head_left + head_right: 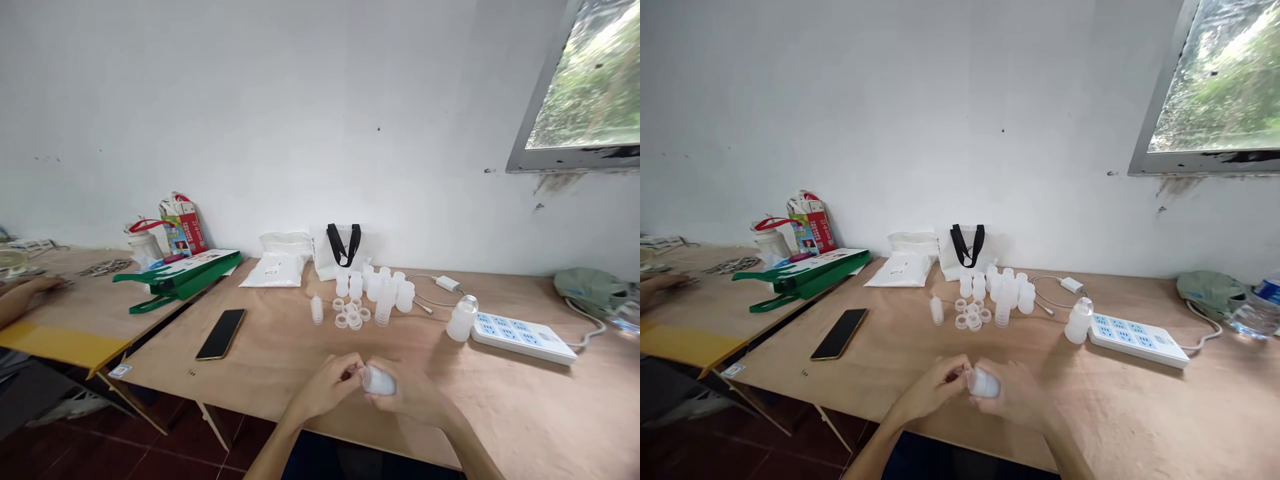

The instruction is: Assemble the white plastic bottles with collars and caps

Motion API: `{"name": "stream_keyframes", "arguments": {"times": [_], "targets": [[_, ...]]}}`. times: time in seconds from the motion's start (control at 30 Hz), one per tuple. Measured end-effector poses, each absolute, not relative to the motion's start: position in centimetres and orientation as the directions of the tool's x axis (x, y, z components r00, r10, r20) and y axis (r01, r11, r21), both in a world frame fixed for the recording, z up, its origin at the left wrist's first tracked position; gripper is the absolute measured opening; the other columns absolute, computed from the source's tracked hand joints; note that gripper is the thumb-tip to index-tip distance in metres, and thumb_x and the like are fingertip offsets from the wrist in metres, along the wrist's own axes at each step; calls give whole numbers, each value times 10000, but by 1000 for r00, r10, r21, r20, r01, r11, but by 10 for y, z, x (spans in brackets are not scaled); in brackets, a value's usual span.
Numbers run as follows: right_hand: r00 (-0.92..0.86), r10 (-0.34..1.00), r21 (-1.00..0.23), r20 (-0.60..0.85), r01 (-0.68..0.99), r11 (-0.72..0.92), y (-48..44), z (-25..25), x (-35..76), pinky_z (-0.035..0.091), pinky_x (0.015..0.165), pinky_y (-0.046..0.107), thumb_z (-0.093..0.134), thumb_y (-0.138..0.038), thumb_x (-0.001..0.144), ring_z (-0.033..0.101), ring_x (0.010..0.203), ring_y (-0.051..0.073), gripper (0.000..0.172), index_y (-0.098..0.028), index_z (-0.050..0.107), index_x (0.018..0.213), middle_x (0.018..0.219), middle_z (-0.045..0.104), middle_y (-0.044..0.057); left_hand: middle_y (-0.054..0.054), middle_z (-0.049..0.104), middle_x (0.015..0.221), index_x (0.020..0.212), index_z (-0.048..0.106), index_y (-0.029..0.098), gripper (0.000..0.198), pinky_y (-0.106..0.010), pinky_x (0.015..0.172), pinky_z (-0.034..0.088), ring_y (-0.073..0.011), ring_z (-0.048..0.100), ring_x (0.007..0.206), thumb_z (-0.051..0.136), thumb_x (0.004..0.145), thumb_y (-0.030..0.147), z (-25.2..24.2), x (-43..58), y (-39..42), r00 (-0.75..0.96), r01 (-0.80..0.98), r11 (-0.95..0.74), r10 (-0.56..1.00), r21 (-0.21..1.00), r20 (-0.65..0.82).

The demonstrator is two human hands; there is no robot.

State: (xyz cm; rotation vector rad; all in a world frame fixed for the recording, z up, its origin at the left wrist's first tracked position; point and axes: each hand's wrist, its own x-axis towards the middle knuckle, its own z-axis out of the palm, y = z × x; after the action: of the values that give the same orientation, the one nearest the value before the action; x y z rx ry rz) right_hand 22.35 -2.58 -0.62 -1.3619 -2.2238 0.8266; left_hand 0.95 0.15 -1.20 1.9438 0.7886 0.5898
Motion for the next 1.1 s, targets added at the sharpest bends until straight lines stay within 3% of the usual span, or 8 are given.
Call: {"name": "stream_keyframes", "arguments": {"times": [0.13, 0.2, 0.27, 0.37, 0.43, 0.5, 0.8, 1.1], "targets": [[-488, 872, -852, 41, 438, 285, -22, -7, 233, 408, 655, 249, 716, -475, 824, 566, 741, 168, 264, -231, 619, 856, 797, 641, -25, 60, 463, 655, 914, 490, 209, 382, -203, 492, 353, -87, 425, 508, 505, 971, 586, -11, 8, 5, 665, 10, -125, 742, 992, 87], [-465, 885, -881, 15, 413, 232, -21, -8, 237, 402, 638, 246, 704, -481, 840, 532, 714, 154, 280, -226, 589, 846, 767, 596, -34, 29, 531, 748, 929, 477, 217, 379, -200, 494, 402, -106, 514, 576, 592, 923, 578, -13, 5, 11, 563, -35, -115, 819, 993, 114], [-425, 905, -857, 5, 465, 223, -21, -10, 238, 401, 639, 257, 686, -470, 855, 523, 721, 160, 268, -229, 569, 839, 778, 588, -31, -10, 604, 855, 921, 495, 217, 347, -212, 534, 443, -143, 587, 695, 644, 889, 529, -18, -2, 19, 441, 71, -180, 888, 981, 131], [-372, 927, -766, 37, 585, 265, -20, -14, 236, 415, 679, 297, 666, -447, 861, 549, 773, 196, 246, -235, 558, 798, 813, 617, -11, 0, 628, 801, 835, 540, 205, 237, -249, 631, 436, -159, 572, 736, 638, 865, 419, -30, -18, 31, 305, 472, -278, 942, 837, 140], [-365, 930, -732, 45, 622, 279, -20, -17, 234, 425, 688, 315, 662, -438, 858, 568, 778, 212, 236, -241, 558, 779, 806, 633, -9, 17, 594, 732, 777, 538, 201, 234, -268, 639, 397, -156, 537, 691, 618, 862, 404, -38, -30, 36, 303, 663, -265, 950, 700, 73], [-360, 932, -715, 45, 639, 282, -20, -18, 232, 429, 690, 318, 664, -429, 854, 581, 778, 216, 228, -246, 557, 772, 804, 645, -13, 15, 594, 725, 785, 559, 200, 276, -276, 636, 380, -163, 534, 681, 579, 892, 454, -42, -38, 38, 334, 725, -245, 943, 644, -17], [-328, 944, -686, -45, 697, 209, -20, -16, 231, 449, 683, 277, 651, -455, 857, 620, 799, 203, 257, -242, 528, 782, 821, 660, -22, -30, 644, 931, 1185, 650, 239, 365, -220, 544, 430, -191, 597, 821, 559, 917, 469, -47, -40, 41, 467, 523, -249, 884, 815, -30], [-333, 932, -819, -140, 569, 80, -13, -28, 234, 396, 512, 235, 654, -469, 857, 544, 535, 117, 293, -237, 481, 816, 759, 604, -37, -53, 686, 884, 967, 721, 174, 304, -181, 489, 423, -186, 620, 785, 666, 820, 435, -49, -40, 46, 459, 467, -187, 887, 864, -57]]}}
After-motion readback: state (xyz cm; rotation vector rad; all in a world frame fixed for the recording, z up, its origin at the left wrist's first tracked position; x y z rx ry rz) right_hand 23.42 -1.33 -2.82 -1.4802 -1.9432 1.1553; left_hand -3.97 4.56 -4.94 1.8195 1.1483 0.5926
